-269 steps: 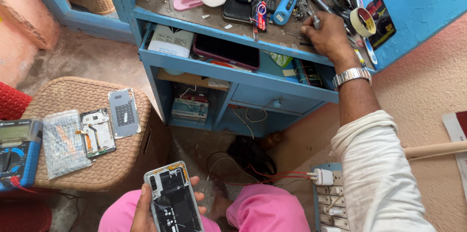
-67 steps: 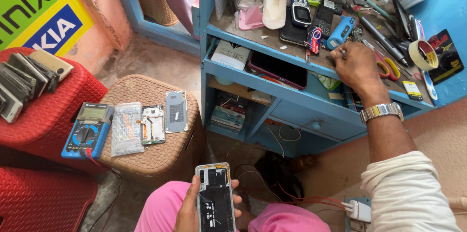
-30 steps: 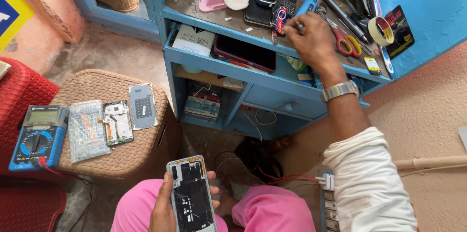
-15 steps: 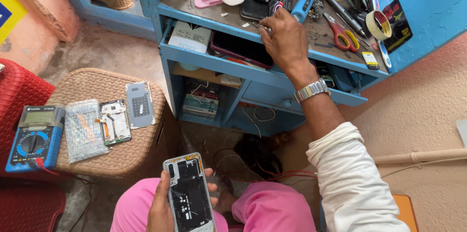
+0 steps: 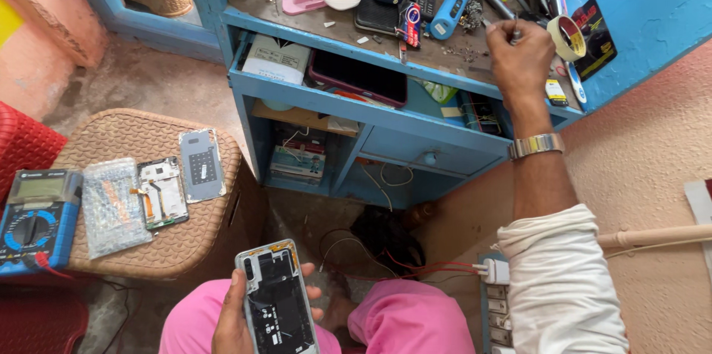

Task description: The person is repairing a smartphone by using a screwdriver to remove screws from the back of the device. They repeatedly reach for a blue cabinet to retrieve and place screws, while holding the phone in their left hand and the tool in their right.

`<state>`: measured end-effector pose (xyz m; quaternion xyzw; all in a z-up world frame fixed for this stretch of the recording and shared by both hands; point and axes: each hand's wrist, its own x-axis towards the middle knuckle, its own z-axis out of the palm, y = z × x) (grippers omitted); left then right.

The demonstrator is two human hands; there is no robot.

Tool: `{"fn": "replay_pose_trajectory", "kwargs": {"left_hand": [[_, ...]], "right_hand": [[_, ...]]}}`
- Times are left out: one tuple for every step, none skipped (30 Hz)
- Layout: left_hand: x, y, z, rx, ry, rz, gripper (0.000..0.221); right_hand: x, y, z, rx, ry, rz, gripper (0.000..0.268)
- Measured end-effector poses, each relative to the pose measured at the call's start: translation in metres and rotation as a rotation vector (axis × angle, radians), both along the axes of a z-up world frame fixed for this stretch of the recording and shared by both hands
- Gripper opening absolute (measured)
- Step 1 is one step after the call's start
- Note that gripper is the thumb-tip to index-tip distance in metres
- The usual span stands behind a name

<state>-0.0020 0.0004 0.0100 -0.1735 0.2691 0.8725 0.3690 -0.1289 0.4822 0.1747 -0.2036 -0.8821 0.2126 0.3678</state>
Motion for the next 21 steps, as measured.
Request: {"fn": "replay_pose_trajectory", "kwargs": {"left_hand": [[0.000,-0.001,-0.002,0.016,0.006,-0.001,0.073],[0.000,-0.002,-0.004,0.031,0.012,-0.002,0.074],[0.000,-0.003,-0.005,0.045,0.018,-0.007,0.074],[0.000,-0.004,-0.007,0.058,0.023,-0.011,0.074],[0.000,-0.004,-0.008,0.070,0.029,-0.014,0.074],[-0.001,-0.004,-0.009,0.055,0.032,-0.013,0.074],[0.000,-0.005,-0.009,0.039,0.035,-0.011,0.075],[0.000,-0.005,-0.010,0.022,0.037,-0.009,0.075],[-0.001,-0.005,-0.011,0.036,0.033,-0.011,0.075],[-0.002,-0.004,-0.012,0.049,0.030,-0.012,0.074],[-0.002,-0.005,-0.013,0.061,0.026,-0.014,0.074],[-0.002,-0.005,-0.013,0.041,0.027,-0.012,0.074],[-0.002,-0.004,-0.014,0.022,0.029,-0.009,0.074],[-0.002,-0.004,-0.013,0.002,0.031,-0.007,0.075],[-0.002,-0.004,-0.013,0.019,0.036,0.000,0.074],[-0.002,-0.003,-0.012,0.036,0.041,0.007,0.074],[0.000,-0.003,-0.011,0.051,0.045,0.015,0.074],[0.000,-0.004,-0.009,0.023,0.045,0.015,0.074],[0.001,-0.004,-0.008,-0.004,0.046,0.016,0.074],[0.001,-0.004,-0.006,-0.031,0.048,0.017,0.074],[0.001,-0.004,-0.005,-0.023,0.046,0.014,0.074]], "right_hand": [[0.006,0.004,0.001,-0.041,-0.017,-0.007,0.021],[0.009,0.007,0.001,-0.063,-0.055,-0.026,0.021],[0.011,0.011,0.000,-0.085,-0.092,-0.047,0.021],[0.013,0.017,-0.002,-0.108,-0.129,-0.067,0.021],[0.014,0.022,-0.004,-0.057,-0.115,-0.002,0.020],[0.016,0.028,-0.008,-0.007,-0.102,0.062,0.019],[0.017,0.034,-0.011,0.043,-0.091,0.127,0.018],[0.018,0.039,-0.014,0.068,-0.122,0.132,0.018],[0.017,0.043,-0.016,0.095,-0.150,0.137,0.018],[0.016,0.046,-0.016,0.121,-0.179,0.143,0.019],[0.016,0.048,-0.016,0.188,-0.186,0.169,0.018],[0.015,0.050,-0.015,0.254,-0.194,0.194,0.017],[0.015,0.050,-0.014,0.321,-0.200,0.219,0.016],[0.014,0.050,-0.012,0.305,-0.258,0.190,0.016],[0.013,0.049,-0.010,0.287,-0.317,0.161,0.015],[0.013,0.049,-0.008,0.269,-0.376,0.133,0.014],[0.011,0.048,-0.007,0.208,-0.423,0.057,0.016],[0.007,0.049,-0.006,0.147,-0.469,-0.020,0.017],[0.004,0.050,-0.006,0.086,-0.515,-0.096,0.018],[0.004,0.051,-0.007,0.182,-0.455,-0.013,0.017],[0.004,0.052,-0.008,0.281,-0.390,0.071,0.016]]}}
